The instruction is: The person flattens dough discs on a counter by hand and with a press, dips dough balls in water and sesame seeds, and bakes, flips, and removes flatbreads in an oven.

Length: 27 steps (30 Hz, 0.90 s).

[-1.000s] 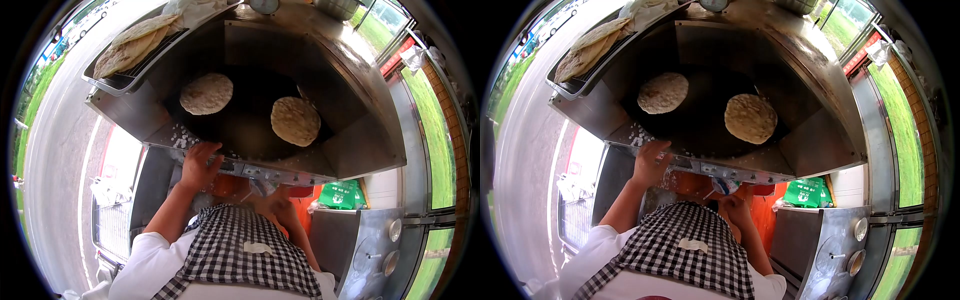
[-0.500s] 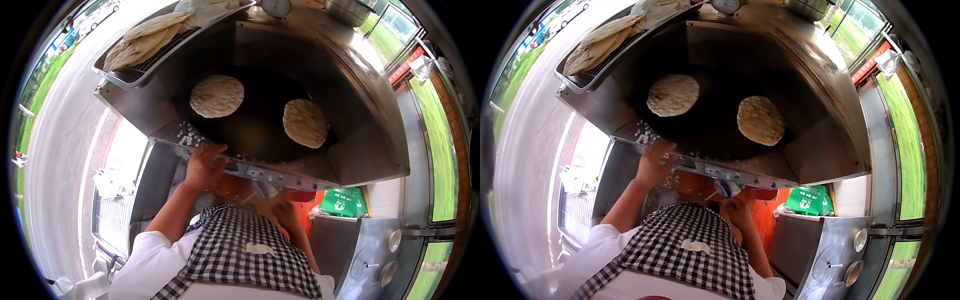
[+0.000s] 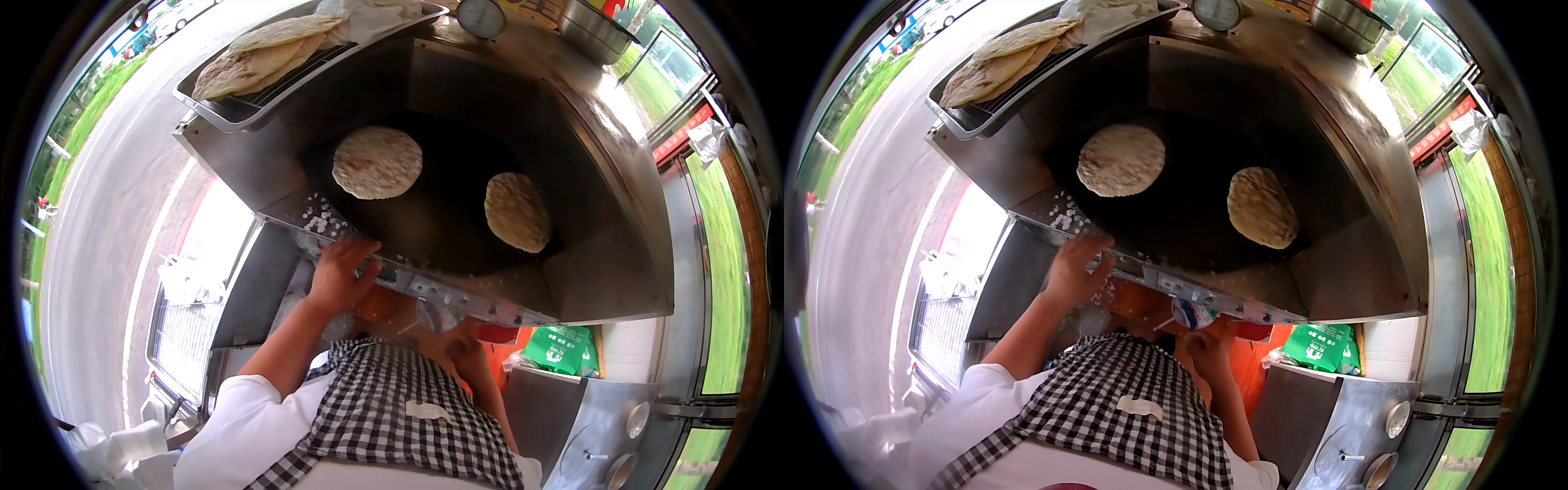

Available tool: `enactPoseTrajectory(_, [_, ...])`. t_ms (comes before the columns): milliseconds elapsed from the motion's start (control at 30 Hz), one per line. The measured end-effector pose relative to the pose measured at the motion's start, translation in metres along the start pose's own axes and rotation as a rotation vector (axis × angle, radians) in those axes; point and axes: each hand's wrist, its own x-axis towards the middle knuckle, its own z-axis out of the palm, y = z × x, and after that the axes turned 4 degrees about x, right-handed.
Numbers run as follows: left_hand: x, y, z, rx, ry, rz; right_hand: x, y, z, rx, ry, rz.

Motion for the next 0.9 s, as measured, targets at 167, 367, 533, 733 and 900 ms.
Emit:
enactPoseTrajectory(167, [-0.002,0.003,0.001,-0.005,0.004,-0.013,0.005,0.018,-0.002,-0.029,-0.011,-0.080])
enactPoseTrajectory(367, [-0.009,-0.002,0.001,0.017,0.026,-0.039,0.025,0.042,-0.006,-0.166,-0.048,-0.241])
enactPoseTrajectory(533, [-0.012,-0.005,-0.013,0.088,0.053,-0.005,0.043,0.102,-0.018,-0.255,-0.189,-0.272])
enactPoseTrajectory(733, [-0.018,-0.004,-0.009,0.101,0.033,-0.096,0.050,0.069,-0.032,-0.385,-0.324,-0.327])
enactPoseTrajectory(900, [-0.023,0.002,-0.012,0.160,0.067,-0.123,0.055,0.069,-0.034,-0.457,-0.291,-0.586])
